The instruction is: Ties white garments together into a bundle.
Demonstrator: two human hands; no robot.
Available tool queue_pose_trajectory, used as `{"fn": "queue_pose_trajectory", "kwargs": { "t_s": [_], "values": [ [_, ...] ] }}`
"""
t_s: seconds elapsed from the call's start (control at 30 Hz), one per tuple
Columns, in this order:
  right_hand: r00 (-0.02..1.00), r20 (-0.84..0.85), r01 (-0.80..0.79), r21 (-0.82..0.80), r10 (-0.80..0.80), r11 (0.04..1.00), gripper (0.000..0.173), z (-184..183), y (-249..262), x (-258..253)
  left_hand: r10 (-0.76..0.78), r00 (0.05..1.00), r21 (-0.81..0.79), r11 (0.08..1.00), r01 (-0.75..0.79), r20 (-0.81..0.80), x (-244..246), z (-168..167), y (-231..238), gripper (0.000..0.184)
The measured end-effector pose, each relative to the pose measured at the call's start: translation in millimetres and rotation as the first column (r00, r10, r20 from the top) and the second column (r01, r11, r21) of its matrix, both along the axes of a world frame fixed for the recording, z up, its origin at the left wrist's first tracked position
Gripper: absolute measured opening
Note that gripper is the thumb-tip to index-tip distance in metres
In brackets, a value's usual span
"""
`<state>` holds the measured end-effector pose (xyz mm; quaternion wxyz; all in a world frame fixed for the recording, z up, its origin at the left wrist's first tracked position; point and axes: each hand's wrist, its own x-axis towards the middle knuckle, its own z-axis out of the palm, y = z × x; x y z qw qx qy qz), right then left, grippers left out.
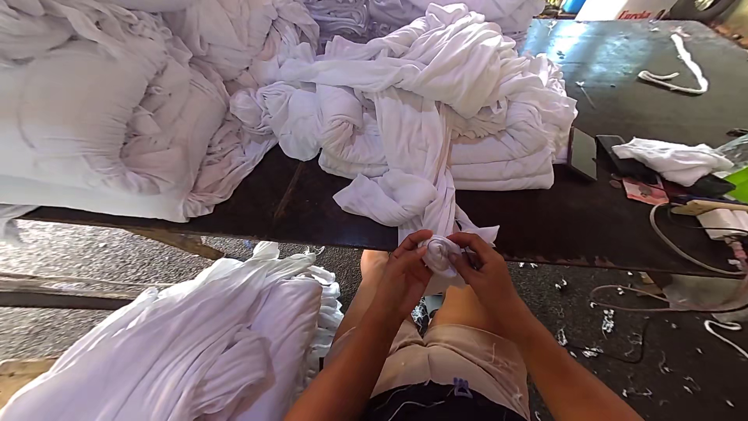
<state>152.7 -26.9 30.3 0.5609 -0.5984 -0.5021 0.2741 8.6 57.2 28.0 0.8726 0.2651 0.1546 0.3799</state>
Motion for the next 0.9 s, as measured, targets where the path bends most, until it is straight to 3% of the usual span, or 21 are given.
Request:
{"fn": "queue_pose_trajectory", "kwargs": {
  "t_s": [0.13, 0.17, 0.23, 0.3, 0.37, 0.47, 0.53, 0.6, 0.67, 0.77, 0.9],
  "values": [
    [0.997, -0.065, 0.052, 0.060, -0.048, 0.997, 0.021, 3, -3, 7, 0.038, 0.999, -0.051, 0.998, -0.038, -0.009, -1, -1, 7, 0.023],
    [0.992, -0.118, 0.055, 0.054, -0.048, 0.997, 0.021, 6, -4, 10, 0.044, 0.998, 0.018, 0.999, -0.044, -0.035, -2, -3, 9, 0.024],
    [0.971, -0.235, 0.064, 0.039, -0.053, 0.997, 0.021, 11, -7, 13, 0.126, 0.967, 0.370, 0.928, -0.036, -0.222, -2, -5, 10, 0.031],
    [0.960, -0.276, 0.043, 0.020, -0.036, 0.999, 0.024, 13, -10, 13, 0.352, 0.870, 0.727, 0.687, 0.010, -0.345, -1, -10, 7, 0.033],
    [0.984, -0.176, -0.022, 0.034, 0.028, 0.999, 0.032, 11, -14, 12, 0.596, 0.759, 0.924, 0.383, 0.019, -0.262, 2, -14, 1, 0.030],
    [0.996, 0.067, -0.060, 0.096, 0.053, 0.994, 0.029, 1, -20, 13, 0.729, 0.684, 1.000, 0.007, 0.004, -0.008, 0, -20, -9, 0.019],
    [0.998, 0.066, -0.010, 0.139, 0.001, 0.990, 0.019, -3, -24, 19, 0.695, 0.710, 0.991, -0.130, -0.027, 0.111, -1, -29, -16, 0.012],
    [0.994, -0.080, 0.077, 0.106, -0.069, 0.991, 0.017, -3, -28, 25, 0.637, 0.763, 0.988, -0.152, -0.015, 0.110, -2, -35, -27, 0.011],
    [0.943, -0.307, 0.146, 0.025, -0.131, 0.989, 0.015, 1, -32, 28, 0.578, 0.815, 0.995, -0.094, 0.017, 0.041, 1, -43, -35, 0.013],
    [0.859, -0.485, 0.182, -0.014, -0.166, 0.983, 0.017, 0, -36, 33, 0.549, 0.825, 0.991, 0.083, 0.102, -0.131, 3, -47, -38, 0.018],
    [0.819, -0.537, 0.215, -0.041, -0.203, 0.976, 0.020, 0, -37, 34, 0.527, 0.809, 0.931, 0.359, 0.067, -0.262, 7, -39, -39, 0.027]
  ]
}}
